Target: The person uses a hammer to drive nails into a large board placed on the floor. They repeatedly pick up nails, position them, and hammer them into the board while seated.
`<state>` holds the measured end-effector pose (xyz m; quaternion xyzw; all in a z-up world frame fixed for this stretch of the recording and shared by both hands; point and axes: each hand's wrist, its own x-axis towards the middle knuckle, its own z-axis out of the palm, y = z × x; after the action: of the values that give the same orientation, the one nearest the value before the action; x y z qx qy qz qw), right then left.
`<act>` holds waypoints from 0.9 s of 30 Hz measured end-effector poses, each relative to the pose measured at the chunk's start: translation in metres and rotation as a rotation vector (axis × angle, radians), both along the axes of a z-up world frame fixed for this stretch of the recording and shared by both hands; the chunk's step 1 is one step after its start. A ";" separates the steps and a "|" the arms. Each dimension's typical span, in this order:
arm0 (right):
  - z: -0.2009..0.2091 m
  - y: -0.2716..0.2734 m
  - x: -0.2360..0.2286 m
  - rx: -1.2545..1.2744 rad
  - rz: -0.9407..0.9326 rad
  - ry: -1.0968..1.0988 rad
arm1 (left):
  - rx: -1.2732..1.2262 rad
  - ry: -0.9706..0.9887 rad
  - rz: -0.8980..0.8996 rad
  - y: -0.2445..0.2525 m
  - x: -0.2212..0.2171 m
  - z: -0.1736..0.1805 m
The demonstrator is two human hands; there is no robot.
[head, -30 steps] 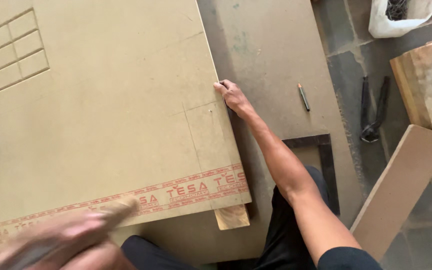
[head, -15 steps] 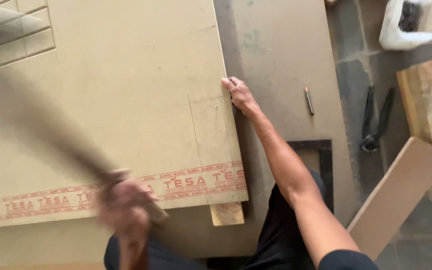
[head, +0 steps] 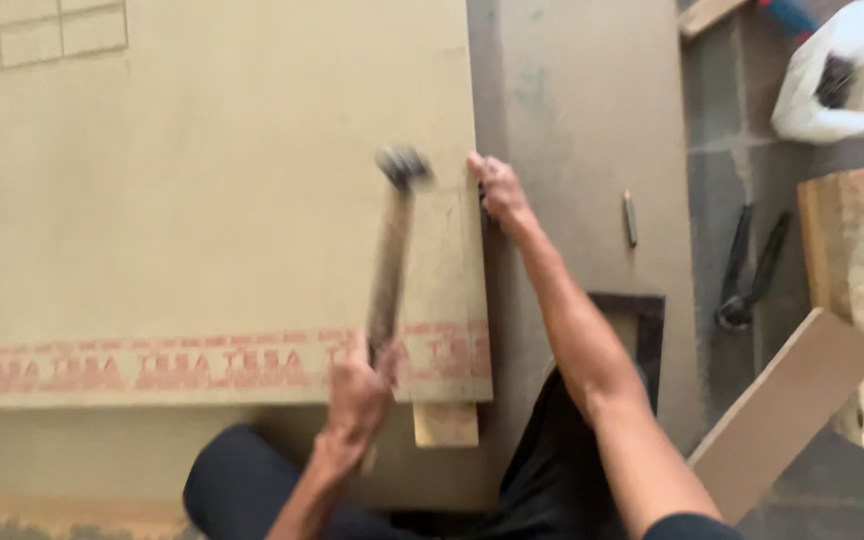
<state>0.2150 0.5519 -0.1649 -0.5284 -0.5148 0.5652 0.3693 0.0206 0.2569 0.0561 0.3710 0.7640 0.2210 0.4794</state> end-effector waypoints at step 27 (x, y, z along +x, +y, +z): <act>0.039 -0.003 -0.003 -0.279 -0.045 0.073 | 1.106 0.033 -0.025 0.011 0.009 0.007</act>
<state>0.2121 0.5488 -0.1262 -0.5649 -0.4055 0.6417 0.3234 0.0299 0.2678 0.0631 0.5799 0.5370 0.5778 0.2035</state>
